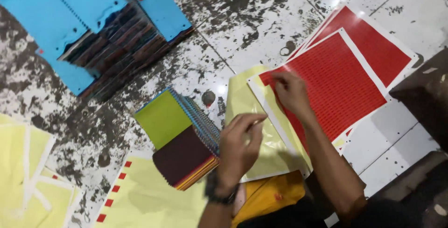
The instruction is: Applying small red stickers to the top edge of notebook pages as part of an assembly process.
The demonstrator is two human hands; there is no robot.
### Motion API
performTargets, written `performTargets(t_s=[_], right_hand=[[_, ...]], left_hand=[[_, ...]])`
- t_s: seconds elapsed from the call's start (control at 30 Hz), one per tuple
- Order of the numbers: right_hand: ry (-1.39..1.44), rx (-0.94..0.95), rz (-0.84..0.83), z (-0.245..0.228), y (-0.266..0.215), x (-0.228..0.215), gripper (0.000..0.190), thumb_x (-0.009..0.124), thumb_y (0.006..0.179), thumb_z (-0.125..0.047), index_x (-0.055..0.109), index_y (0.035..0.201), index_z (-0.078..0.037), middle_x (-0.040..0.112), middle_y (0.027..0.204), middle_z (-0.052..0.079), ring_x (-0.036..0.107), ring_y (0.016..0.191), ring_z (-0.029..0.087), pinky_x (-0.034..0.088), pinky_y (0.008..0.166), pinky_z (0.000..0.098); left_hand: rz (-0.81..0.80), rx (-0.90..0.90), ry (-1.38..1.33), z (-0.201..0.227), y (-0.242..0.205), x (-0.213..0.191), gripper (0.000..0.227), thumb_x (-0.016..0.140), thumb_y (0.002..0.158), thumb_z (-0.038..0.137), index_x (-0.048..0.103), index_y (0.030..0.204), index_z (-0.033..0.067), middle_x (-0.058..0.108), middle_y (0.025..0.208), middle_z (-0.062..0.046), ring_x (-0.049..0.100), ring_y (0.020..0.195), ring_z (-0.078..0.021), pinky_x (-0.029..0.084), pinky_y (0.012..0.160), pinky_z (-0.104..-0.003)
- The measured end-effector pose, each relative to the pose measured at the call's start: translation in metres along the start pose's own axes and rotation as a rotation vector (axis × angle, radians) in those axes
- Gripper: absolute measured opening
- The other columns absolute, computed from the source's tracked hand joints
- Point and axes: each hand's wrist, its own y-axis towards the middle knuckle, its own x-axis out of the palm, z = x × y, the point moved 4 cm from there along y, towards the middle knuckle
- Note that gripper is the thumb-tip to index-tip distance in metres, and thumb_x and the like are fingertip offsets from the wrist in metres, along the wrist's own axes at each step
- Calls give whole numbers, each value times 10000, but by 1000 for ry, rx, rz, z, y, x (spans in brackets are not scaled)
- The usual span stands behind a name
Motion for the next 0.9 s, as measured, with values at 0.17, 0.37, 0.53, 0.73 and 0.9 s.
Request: performTargets(t_s=[0.17,0.37,0.53,0.73,0.9], right_hand=[[-46,226,-46,-21,-11,21,349,774,882,-400,780,1130,-154,737,973,91,729,940,262,596,783,398],[-25,277,75,-27,-14,28,354,867,759,-332,797,1007,-89,681,823,121,705,835,291,576,737,387],[8,179,300,-27,-22,37,179,902,750,-212,818,893,-145,710,759,79,721,740,267,577,647,344],[399,104,255,-21,-35,35,157,837,834,-147,790,983,-135,721,1021,51,670,954,155,510,826,271],[616,306,218,-28,-41,32,310,656,862,-47,730,1163,-42,664,979,95,628,936,142,531,857,273]], left_hand=[[-11,-121,111,-74,23,76,360,640,841,19,626,1198,65,646,1070,-138,683,921,-348,589,714,-413],[-13,-308,211,-101,25,91,549,681,812,31,505,1331,8,594,1271,-219,629,1182,-424,580,910,-495],[35,-387,141,-128,26,90,561,691,787,56,501,1314,85,675,1225,-208,708,713,-365,526,657,-467],[161,-408,-26,-136,30,86,212,759,857,171,744,1059,110,693,1117,-71,717,1063,-276,559,892,-355],[218,-551,-191,-153,23,93,117,829,831,197,790,922,134,690,1080,-50,677,865,-117,505,743,-229]])
